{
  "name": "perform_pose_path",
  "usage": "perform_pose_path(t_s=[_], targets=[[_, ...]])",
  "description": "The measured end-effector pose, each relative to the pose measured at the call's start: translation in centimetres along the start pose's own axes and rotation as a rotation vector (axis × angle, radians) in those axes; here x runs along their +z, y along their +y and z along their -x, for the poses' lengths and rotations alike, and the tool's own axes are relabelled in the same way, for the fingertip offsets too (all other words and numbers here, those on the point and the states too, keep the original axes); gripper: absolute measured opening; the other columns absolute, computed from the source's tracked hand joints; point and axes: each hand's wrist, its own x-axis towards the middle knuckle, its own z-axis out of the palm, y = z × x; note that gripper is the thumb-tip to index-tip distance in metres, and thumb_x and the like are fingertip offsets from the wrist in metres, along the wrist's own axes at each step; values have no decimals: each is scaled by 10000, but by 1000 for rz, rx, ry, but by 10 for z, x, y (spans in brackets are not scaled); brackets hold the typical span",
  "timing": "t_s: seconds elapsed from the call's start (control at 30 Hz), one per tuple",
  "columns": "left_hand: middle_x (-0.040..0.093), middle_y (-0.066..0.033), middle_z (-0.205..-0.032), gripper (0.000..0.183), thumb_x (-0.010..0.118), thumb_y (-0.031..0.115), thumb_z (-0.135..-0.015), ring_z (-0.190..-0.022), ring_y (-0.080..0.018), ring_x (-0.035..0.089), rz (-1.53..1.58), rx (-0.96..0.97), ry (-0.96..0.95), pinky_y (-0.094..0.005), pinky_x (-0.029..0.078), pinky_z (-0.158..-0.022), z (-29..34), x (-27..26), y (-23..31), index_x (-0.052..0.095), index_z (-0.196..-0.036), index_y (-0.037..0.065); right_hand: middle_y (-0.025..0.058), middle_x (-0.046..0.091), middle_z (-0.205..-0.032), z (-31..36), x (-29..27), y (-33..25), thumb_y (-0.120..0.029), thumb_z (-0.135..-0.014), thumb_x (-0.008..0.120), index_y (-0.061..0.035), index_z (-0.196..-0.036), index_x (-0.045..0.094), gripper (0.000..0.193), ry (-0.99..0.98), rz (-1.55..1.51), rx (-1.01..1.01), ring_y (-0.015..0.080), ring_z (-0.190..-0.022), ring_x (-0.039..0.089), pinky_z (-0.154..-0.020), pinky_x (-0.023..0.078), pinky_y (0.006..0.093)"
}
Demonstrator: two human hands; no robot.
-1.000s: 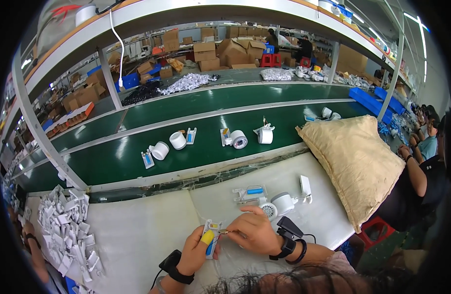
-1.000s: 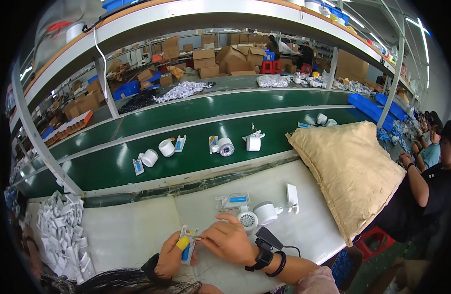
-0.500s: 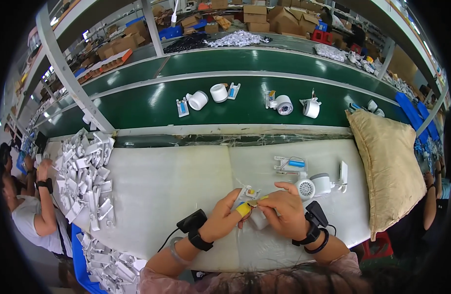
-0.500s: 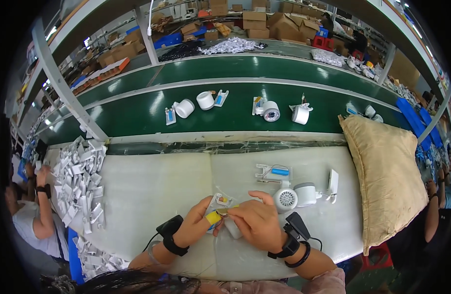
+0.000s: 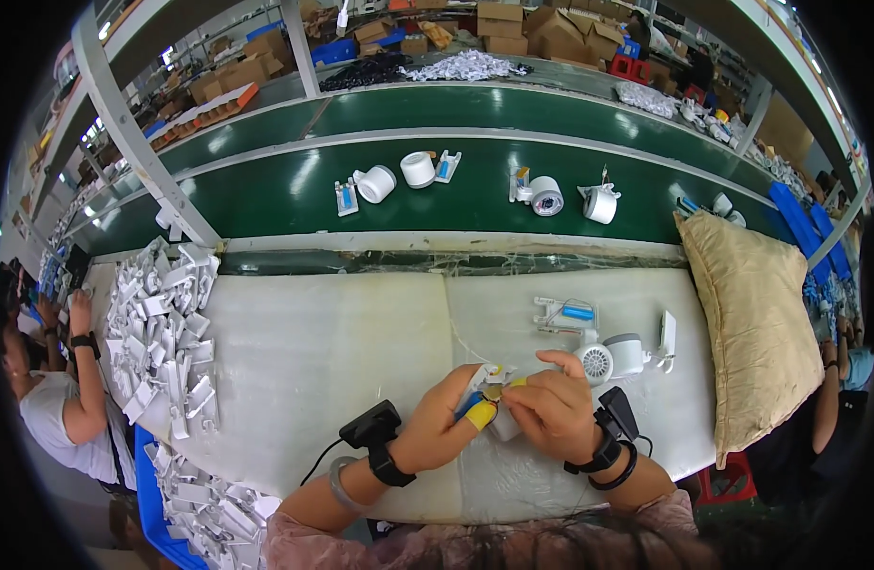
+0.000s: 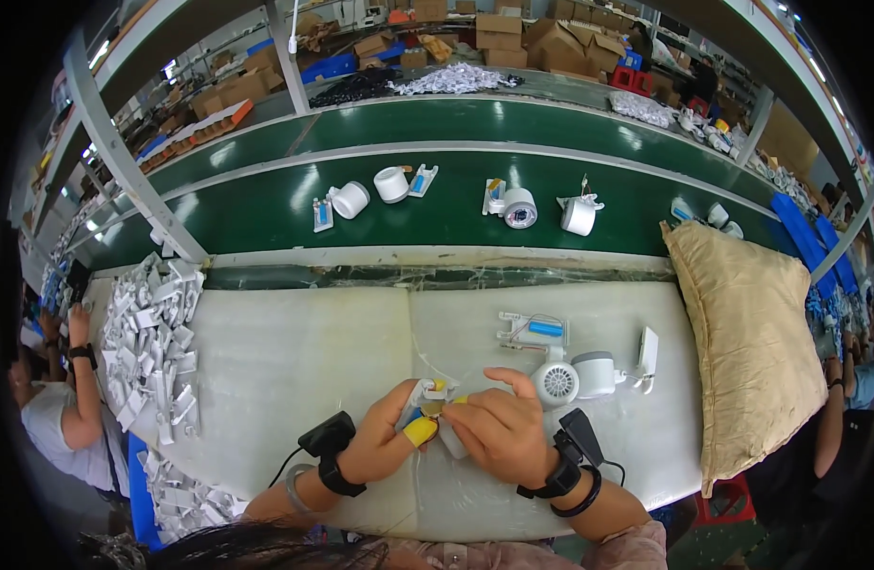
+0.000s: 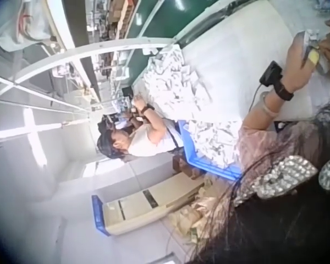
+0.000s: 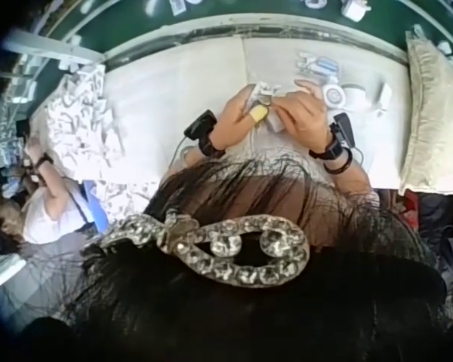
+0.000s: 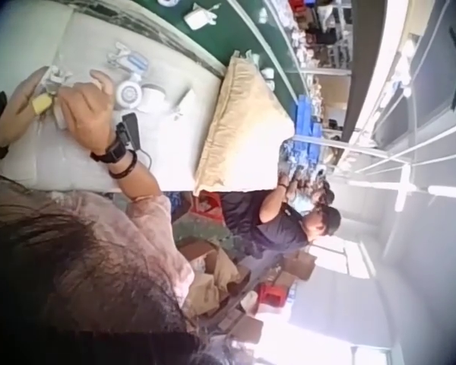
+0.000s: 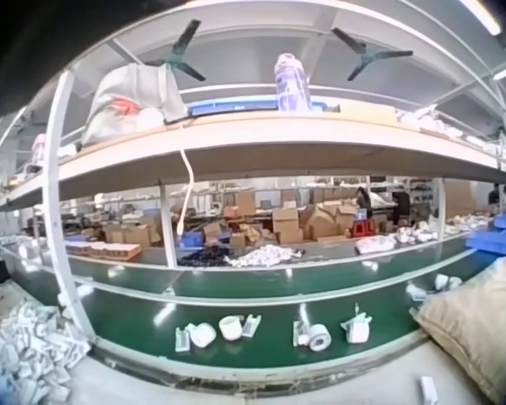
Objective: Assembling and packaging small electronic components at a factory assembly line.
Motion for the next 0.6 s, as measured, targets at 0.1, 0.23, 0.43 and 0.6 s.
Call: perform_pose_path(t_s=[0.1,0.23,0.43,0.6], targets=[[567,-49,-989,351,538,63,-909,-825,-105,529,-174,148,34,-246,446,-727,-1,0,-3,478,-1252,18,9,634,-755,1,-1,0,2,-683,751,-81,-877,665,228,-4,12,-20,167,-662,598,-910,459,438],[563,-91,-1059,394,550,76,-886,-903,-164,532,-288,292,40,-275,433,-808,-2,-1,-3,477,-1268,8,4,645,-780,5,1,2,5,-676,756,-86,-893,668,251,4,19,-50,163,-682,612,-908,459,440],[561,-107,-1083,387,545,86,-891,-919,-180,542,-263,223,26,-285,436,-821,-1,-2,-3,479,-1263,5,-2,650,-803,3,0,2,7,-672,759,-93,-904,670,268,-3,18,-54,154,-686,618,-907,457,437],[563,-112,-1092,383,543,85,-894,-945,-186,548,-280,243,38,-289,438,-840,-1,-1,-3,479,-1261,0,-1,647,-797,2,-1,1,4,-676,758,-97,-905,672,265,-6,15,-51,154,-686,617,-899,457,432]])
